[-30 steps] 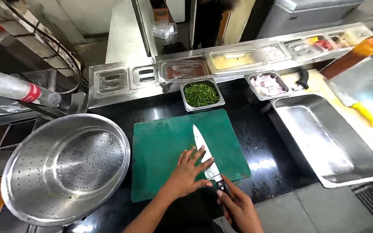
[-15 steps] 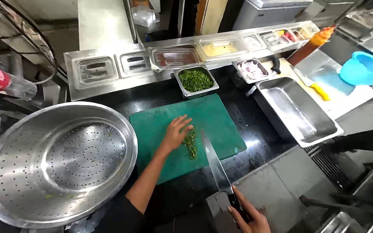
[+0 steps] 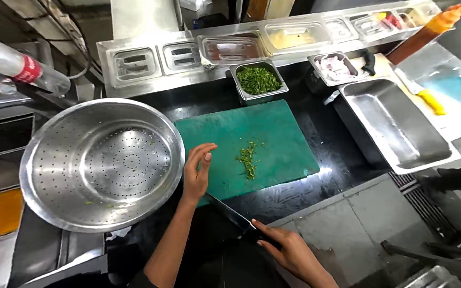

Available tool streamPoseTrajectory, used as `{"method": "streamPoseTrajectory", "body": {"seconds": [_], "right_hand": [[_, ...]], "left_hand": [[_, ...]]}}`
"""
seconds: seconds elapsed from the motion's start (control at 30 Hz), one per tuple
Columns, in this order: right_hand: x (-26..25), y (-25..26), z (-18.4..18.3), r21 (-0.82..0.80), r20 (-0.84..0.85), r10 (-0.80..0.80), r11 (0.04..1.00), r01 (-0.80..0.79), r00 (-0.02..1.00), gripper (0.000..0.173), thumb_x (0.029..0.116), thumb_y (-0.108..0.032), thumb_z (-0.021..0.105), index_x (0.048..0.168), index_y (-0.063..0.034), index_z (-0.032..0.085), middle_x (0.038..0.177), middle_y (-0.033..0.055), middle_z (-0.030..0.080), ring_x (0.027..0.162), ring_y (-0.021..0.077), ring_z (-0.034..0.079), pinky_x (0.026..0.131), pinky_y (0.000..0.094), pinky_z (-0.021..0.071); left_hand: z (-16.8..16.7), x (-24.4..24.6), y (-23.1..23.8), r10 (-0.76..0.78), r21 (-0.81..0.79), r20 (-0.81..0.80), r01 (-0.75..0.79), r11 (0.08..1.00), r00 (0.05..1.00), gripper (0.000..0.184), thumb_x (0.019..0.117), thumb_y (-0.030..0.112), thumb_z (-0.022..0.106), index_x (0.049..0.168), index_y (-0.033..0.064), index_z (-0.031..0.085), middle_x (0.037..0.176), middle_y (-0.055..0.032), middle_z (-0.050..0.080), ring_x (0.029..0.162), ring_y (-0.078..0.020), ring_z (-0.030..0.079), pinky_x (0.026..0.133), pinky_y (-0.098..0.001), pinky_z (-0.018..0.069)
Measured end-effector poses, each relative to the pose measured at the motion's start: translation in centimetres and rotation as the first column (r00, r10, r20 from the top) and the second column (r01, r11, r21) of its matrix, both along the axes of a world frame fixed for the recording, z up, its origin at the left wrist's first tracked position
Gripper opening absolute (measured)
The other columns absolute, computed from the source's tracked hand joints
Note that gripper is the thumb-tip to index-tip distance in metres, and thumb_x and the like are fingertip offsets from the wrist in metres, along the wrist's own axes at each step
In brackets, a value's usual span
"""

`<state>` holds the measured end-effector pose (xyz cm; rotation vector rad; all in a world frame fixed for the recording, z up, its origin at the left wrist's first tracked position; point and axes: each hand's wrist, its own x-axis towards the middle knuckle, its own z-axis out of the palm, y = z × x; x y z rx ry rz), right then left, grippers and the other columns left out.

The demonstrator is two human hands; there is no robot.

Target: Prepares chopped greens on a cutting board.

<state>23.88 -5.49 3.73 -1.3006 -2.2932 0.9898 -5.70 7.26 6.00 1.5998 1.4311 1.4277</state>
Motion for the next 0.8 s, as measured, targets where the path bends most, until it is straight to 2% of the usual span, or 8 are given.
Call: {"method": "streamPoseTrajectory", "body": {"seconds": [0.2, 0.33, 0.4, 0.47, 0.6, 0.7, 0.77, 0.8], "right_hand": [[3.5, 3.9, 0.0, 0.053, 0.095, -0.053, 0.997, 0.048, 0.994, 0.043, 0.0997, -0.036, 0.061, 0.142, -0.0270, 0.063, 0.103, 0.0077, 0.077, 0.081, 0.0280, 0.075, 0.069, 0.0549, 0.0606], [5.6, 6.6, 0.2, 0.121, 0.083, -0.100, 0.989, 0.089, 0.992, 0.044, 0.0991, -0.037, 0.059, 0.141, -0.0230, 0.065, 0.098, 0.0097, 0.077, 0.073, 0.0288, 0.074, 0.062, 0.0538, 0.0597], [6.2, 7.1, 0.2, 0.085, 0.042, -0.061, 0.995, 0.058, 0.997, 0.044, 0.0990, -0.038, 0.060, 0.141, -0.0254, 0.064, 0.099, 0.0079, 0.077, 0.074, 0.0262, 0.074, 0.064, 0.0513, 0.0604], [6.9, 7.8, -0.1, 0.060, 0.004, -0.037, 0.998, 0.036, 0.999, 0.044, 0.0986, -0.040, 0.060, 0.141, -0.0262, 0.065, 0.100, 0.0065, 0.078, 0.075, 0.0242, 0.074, 0.066, 0.0504, 0.0606], [8.7, 9.3, -0.4, -0.032, -0.138, -0.136, 0.991, 0.133, 0.981, 0.047, 0.0964, -0.033, 0.065, 0.141, -0.0156, 0.064, 0.107, 0.0056, 0.077, 0.076, 0.0144, 0.073, 0.069, 0.0386, 0.0621], [10.2, 10.6, 0.0, -0.163, -0.239, -0.266, 0.959, 0.231, 0.934, 0.051, 0.0954, -0.028, 0.067, 0.143, -0.0094, 0.060, 0.087, 0.0056, 0.075, 0.056, 0.0088, 0.063, 0.051, 0.0301, 0.0550], [11.3, 11.5, 0.7, -0.242, -0.254, -0.302, 0.940, 0.242, 0.919, 0.053, 0.0954, -0.026, 0.066, 0.144, -0.0078, 0.058, 0.082, 0.0021, 0.072, 0.051, 0.0062, 0.058, 0.045, 0.0261, 0.0509], [11.8, 12.0, 0.9, -0.269, -0.257, -0.306, 0.934, 0.237, 0.917, 0.053, 0.0953, -0.025, 0.066, 0.145, -0.0073, 0.057, 0.081, 0.0010, 0.072, 0.050, 0.0057, 0.058, 0.044, 0.0249, 0.0499]], "left_hand": [[-1.6, -1.0, -4.4, 0.060, 0.149, -0.172, -0.034, 0.988, 0.983, 0.063, 0.1087, 0.053, 0.032, 0.120, 0.0046, 0.070, 0.125, -0.0069, 0.068, 0.128, -0.0179, 0.057, 0.112, -0.0389, 0.0449], [-4.7, -0.8, -7.3, 0.271, 0.047, -0.127, -0.267, 0.963, 0.954, 0.064, 0.1090, 0.052, 0.032, 0.123, 0.0020, 0.069, 0.129, -0.0089, 0.068, 0.129, -0.0155, 0.058, 0.114, -0.0370, 0.0437], [-4.9, 0.5, -8.3, 0.383, -0.160, -0.232, -0.424, 0.892, 0.894, 0.064, 0.1076, 0.050, 0.033, 0.139, 0.0019, 0.059, 0.146, -0.0136, 0.057, 0.139, -0.0229, 0.050, 0.117, -0.0432, 0.0389], [-5.1, 2.8, -7.8, 0.393, -0.326, -0.441, -0.552, 0.767, 0.807, 0.070, 0.1056, 0.051, 0.038, 0.156, 0.0017, 0.039, 0.163, -0.0186, 0.034, 0.152, -0.0351, 0.031, 0.123, -0.0544, 0.0260], [-5.9, 9.1, -3.8, 0.330, -0.309, -0.733, -0.723, 0.617, 0.595, 0.095, 0.0983, 0.065, 0.047, 0.158, -0.0067, 0.028, 0.164, -0.0339, 0.017, 0.152, -0.0530, 0.015, 0.122, -0.0663, 0.0128], [-5.5, 13.6, -0.9, 0.406, -0.323, -0.484, -0.589, 0.741, 0.775, 0.086, 0.1025, 0.055, 0.049, 0.161, -0.0024, 0.023, 0.168, -0.0246, 0.018, 0.156, -0.0411, 0.014, 0.126, -0.0572, 0.0125], [-4.4, 14.6, -0.3, 0.398, -0.291, -0.239, -0.456, 0.841, 0.886, 0.075, 0.1051, 0.047, 0.049, 0.162, 0.0050, 0.024, 0.169, -0.0162, 0.022, 0.156, -0.0320, 0.022, 0.125, -0.0515, 0.0228], [-4.0, 14.3, -0.4, 0.408, -0.253, -0.238, -0.462, 0.850, 0.881, 0.073, 0.1052, 0.046, 0.050, 0.162, 0.0062, 0.027, 0.168, -0.0147, 0.025, 0.155, -0.0312, 0.024, 0.125, -0.0517, 0.0246]]}}
